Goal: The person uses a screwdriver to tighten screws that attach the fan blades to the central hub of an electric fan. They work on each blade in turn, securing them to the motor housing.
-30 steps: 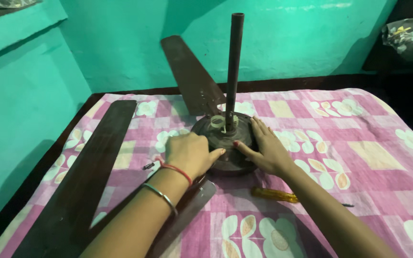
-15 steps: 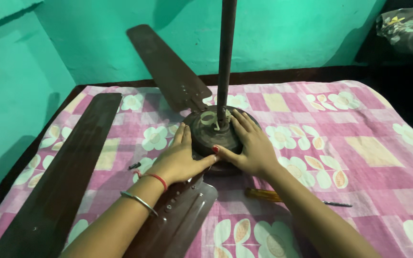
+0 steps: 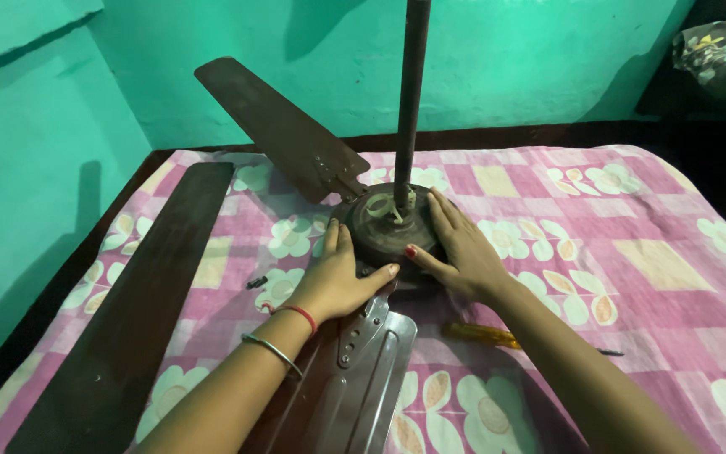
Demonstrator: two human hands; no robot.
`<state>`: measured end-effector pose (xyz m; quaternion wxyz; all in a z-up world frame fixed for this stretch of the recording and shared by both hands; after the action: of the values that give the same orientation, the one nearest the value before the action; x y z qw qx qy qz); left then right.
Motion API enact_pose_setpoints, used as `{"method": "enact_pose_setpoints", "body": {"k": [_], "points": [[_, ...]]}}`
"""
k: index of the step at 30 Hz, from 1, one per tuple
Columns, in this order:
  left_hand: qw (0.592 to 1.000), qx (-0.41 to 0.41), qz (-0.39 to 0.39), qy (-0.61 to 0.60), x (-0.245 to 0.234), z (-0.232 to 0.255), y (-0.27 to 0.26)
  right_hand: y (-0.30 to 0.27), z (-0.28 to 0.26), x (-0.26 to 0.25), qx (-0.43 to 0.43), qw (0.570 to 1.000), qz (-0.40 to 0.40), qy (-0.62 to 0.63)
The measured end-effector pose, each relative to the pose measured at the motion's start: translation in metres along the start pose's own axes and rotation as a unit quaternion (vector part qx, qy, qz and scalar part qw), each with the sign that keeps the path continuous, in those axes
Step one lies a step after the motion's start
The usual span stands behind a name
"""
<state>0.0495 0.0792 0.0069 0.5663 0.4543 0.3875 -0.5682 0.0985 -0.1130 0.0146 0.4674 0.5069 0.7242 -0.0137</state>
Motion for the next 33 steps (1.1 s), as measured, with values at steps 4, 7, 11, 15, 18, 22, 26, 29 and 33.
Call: {"method": "enact_pose_setpoints", "body": {"k": [4,7,11,15,18,22,26,29,33], "points": [[0.999,-0.002,-0.031,-0.018,0.006,-0.009,-0.002,-0.012,-0.001,0.006,0.011,0.998,0.019,-0.055],[0.999,-0.005,-0.045,-0.003,0.007,-0.01,-0.003,-0.02,-0.004,0.01,0.025,0.997,0.032,-0.066],[0.999,-0.001,-0.044,0.003,0.009,-0.013,0.003,-0.024,-0.008,0.011,0.035,0.996,0.033,-0.08],[0.994,0.044,-0.021,-0.095,0.017,-0.031,0.013,-0.028,-0.009,0.014,0.033,0.995,0.037,-0.087],[0.994,0.067,-0.016,-0.08,0.028,-0.06,0.012,-0.032,-0.014,0.014,0.026,0.994,0.056,-0.085],[0.998,0.005,0.008,-0.055,0.023,-0.13,0.0,-0.039,-0.037,0.017,-0.005,0.992,0.085,-0.091],[0.978,-0.042,0.142,0.147,-0.03,-0.216,-0.033,-0.043,-0.08,0.024,-0.109,0.988,0.066,-0.086],[0.965,-0.163,0.09,0.186,-0.048,-0.27,-0.067,-0.035,-0.114,0.03,-0.181,0.983,0.016,-0.018],[0.959,-0.204,0.047,0.193,-0.051,-0.28,-0.105,-0.004,-0.145,0.048,-0.208,0.976,-0.048,0.031]]}}
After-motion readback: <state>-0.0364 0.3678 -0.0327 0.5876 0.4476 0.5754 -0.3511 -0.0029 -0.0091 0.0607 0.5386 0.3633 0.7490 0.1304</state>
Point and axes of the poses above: each hand's wrist, its own y-axis towards the middle knuckle, its own x-axis out of the palm, z = x × y, the point moved 7 cm from there along y, towards the middle knuckle, and after that the axes turned 15 degrees about y, right-handed, at the moved point
